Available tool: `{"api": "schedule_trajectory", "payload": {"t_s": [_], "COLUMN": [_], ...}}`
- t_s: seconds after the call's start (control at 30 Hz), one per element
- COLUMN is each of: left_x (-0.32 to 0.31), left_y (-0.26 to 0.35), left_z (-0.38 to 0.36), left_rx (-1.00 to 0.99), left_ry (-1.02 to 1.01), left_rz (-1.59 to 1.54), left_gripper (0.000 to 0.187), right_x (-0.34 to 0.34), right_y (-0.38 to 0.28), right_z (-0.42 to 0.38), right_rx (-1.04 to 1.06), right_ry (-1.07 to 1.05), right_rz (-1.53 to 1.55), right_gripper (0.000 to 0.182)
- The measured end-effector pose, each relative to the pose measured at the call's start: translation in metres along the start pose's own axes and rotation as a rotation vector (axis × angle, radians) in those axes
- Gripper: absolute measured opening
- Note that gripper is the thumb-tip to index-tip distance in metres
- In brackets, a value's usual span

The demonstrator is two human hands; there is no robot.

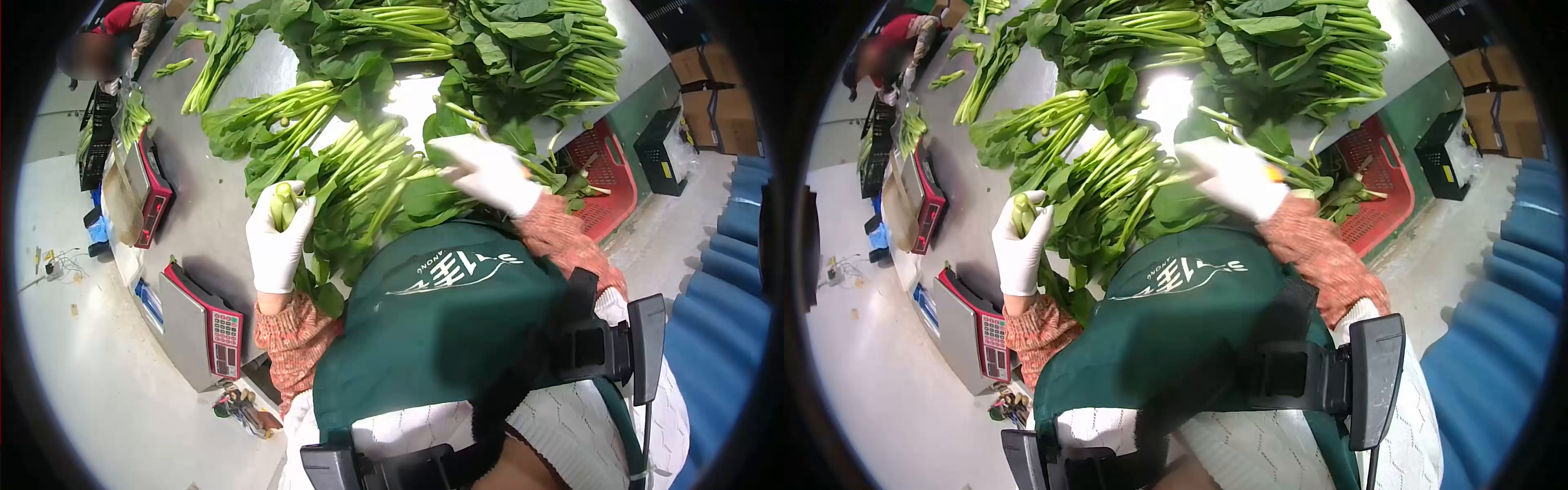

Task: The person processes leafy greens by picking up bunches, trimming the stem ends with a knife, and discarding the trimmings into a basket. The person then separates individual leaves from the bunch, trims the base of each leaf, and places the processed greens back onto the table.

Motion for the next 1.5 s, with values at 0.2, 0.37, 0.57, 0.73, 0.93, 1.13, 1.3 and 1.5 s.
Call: {"api": "schedule_trajectory", "payload": {"t_s": [0.2, 0.37, 0.57, 0.73, 0.93, 1.13, 1.3, 1.5], "left_x": [0.012, 0.038, 0.061, 0.055, 0.053, 0.044, 0.030, -0.001], "left_y": [0.003, -0.021, -0.029, -0.027, -0.037, -0.036, -0.027, 0.004], "left_z": [-0.013, -0.027, -0.026, -0.019, -0.021, -0.022, -0.018, -0.007], "left_rx": [0.030, 0.018, 0.025, -0.038, 0.010, 0.053, 0.017, -0.132], "left_ry": [0.049, 0.182, 0.290, 0.301, 0.290, 0.266, 0.219, 0.126], "left_rz": [-0.038, -0.054, -0.085, -0.010, 0.059, -0.060, -0.015, 0.056], "left_gripper": [0.024, 0.025, 0.026, 0.025, 0.026, 0.024, 0.022, 0.020], "right_x": [-0.085, -0.006, 0.032, 0.008, 0.033, 0.112, 0.147, 0.012], "right_y": [-0.020, -0.007, -0.002, 0.012, 0.073, 0.184, 0.112, 0.025], "right_z": [0.036, 0.071, 0.069, 0.005, -0.069, -0.174, -0.131, -0.039], "right_rx": [0.084, -0.220, -0.114, 0.044, -0.146, -0.561, -0.568, -0.233], "right_ry": [-0.254, -0.239, -0.078, -0.302, -0.296, -0.397, 0.005, -0.016], "right_rz": [-0.146, 0.097, 0.278, -0.115, -0.268, -0.624, -0.489, 0.009], "right_gripper": [0.059, 0.037, 0.048, 0.051, 0.024, 0.023, 0.023, 0.028]}}
Point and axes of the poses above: each hand's wrist, its own z-axis towards the middle knuckle, its own x-axis out of the back of the hand, y = z × x, the point moved 3 cm from there along z, towards the middle knuckle, and after that the axes turned 2 degrees about -y, right-handed, at the moved point
